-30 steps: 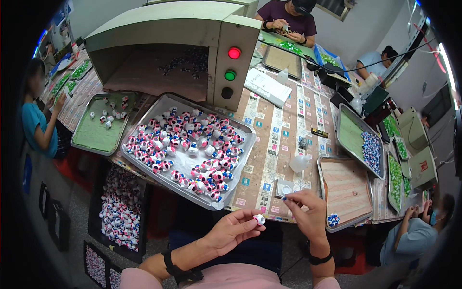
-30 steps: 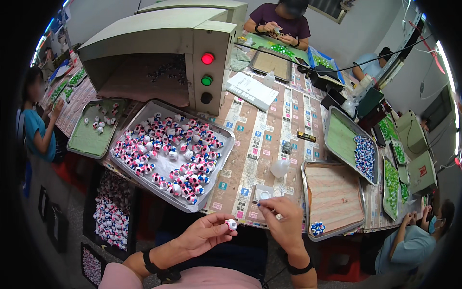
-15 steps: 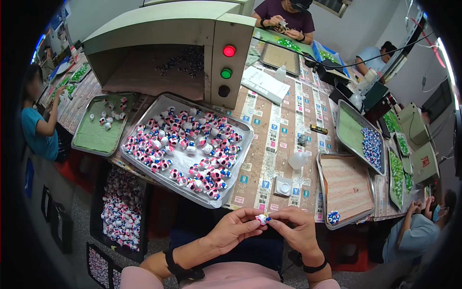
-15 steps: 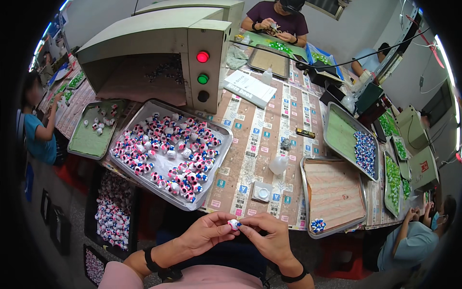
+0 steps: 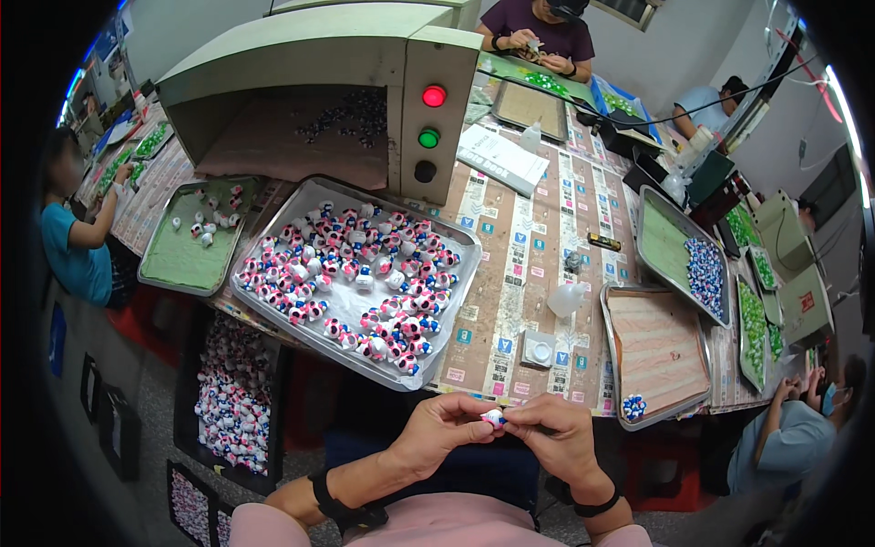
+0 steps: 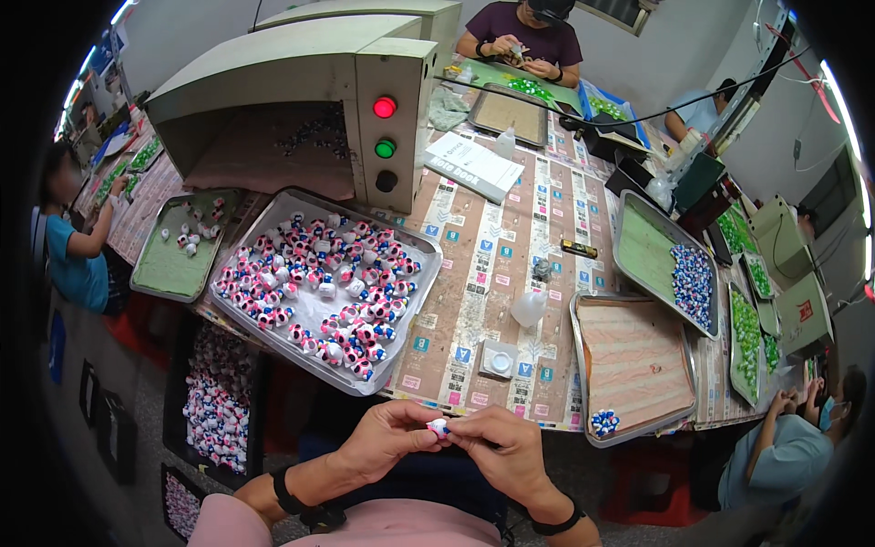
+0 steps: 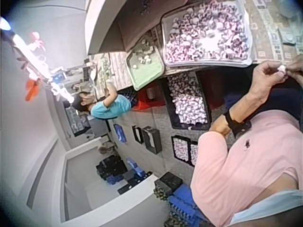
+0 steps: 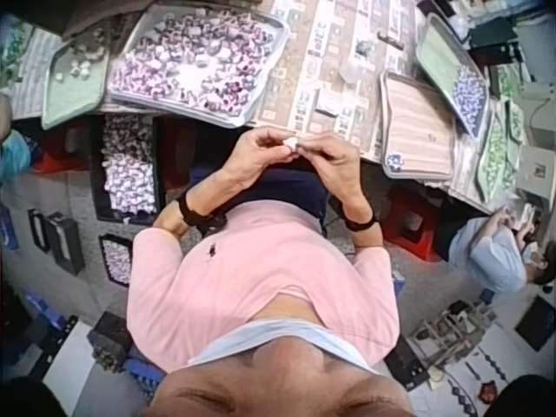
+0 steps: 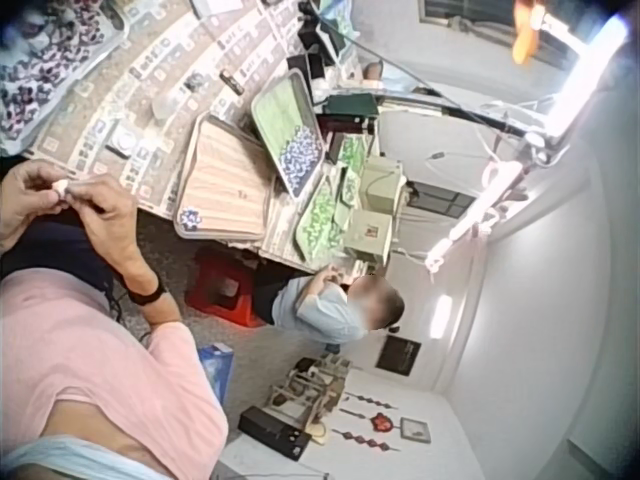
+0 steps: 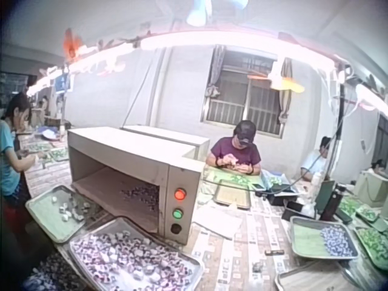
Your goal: The person sits at a factory workstation and repeatedly assembles small cylindrical objects. They pick up a white base from a tray, attach a small blue and white component to it, and place the finished item into a metal tray. The process is repetitive and involves handling small parts by hand.
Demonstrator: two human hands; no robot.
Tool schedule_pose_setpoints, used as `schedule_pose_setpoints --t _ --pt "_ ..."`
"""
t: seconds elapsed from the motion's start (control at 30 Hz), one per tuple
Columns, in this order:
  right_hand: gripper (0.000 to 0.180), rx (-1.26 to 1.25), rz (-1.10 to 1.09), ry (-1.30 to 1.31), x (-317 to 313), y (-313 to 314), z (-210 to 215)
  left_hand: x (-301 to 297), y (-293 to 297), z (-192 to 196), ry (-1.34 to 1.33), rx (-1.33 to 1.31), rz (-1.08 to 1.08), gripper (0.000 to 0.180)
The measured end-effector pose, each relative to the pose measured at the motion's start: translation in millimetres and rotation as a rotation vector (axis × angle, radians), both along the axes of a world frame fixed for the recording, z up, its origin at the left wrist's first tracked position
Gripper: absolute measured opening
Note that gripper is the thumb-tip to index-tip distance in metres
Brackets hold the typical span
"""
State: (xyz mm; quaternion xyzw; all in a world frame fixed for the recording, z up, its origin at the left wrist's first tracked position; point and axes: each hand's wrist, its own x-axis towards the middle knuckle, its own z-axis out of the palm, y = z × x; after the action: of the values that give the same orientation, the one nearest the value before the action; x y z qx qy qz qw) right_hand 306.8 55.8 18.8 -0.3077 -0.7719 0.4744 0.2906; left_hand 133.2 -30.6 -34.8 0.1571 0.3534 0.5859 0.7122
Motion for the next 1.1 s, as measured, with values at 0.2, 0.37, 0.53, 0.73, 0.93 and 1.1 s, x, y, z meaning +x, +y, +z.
schedule_pose_setpoints --t 0.2,0.37,0.53,0.73,0.93,1.1 --pt "0.020 0.034 0.024 0.017 -5 1 5 -8 -2 12 0.089 0.097 0.012 0.024" --pt "0.020 0.169 0.068 0.022 -14 -3 9 -18 -7 23 0.353 0.250 0.011 0.025" --pt "0.021 0.225 -0.018 0.001 -16 -4 10 -67 -8 42 1.136 0.386 0.266 0.025" --pt "0.017 0.195 -0.025 -0.037 -10 -3 3 -154 7 39 1.879 0.397 0.534 0.022" --pt "0.014 0.172 -0.056 -0.013 -15 -8 2 -181 10 27 2.035 0.447 0.361 0.020" --pt "0.014 0.177 -0.077 -0.033 -12 -7 -1 -225 5 34 1.932 0.419 0.605 0.024"
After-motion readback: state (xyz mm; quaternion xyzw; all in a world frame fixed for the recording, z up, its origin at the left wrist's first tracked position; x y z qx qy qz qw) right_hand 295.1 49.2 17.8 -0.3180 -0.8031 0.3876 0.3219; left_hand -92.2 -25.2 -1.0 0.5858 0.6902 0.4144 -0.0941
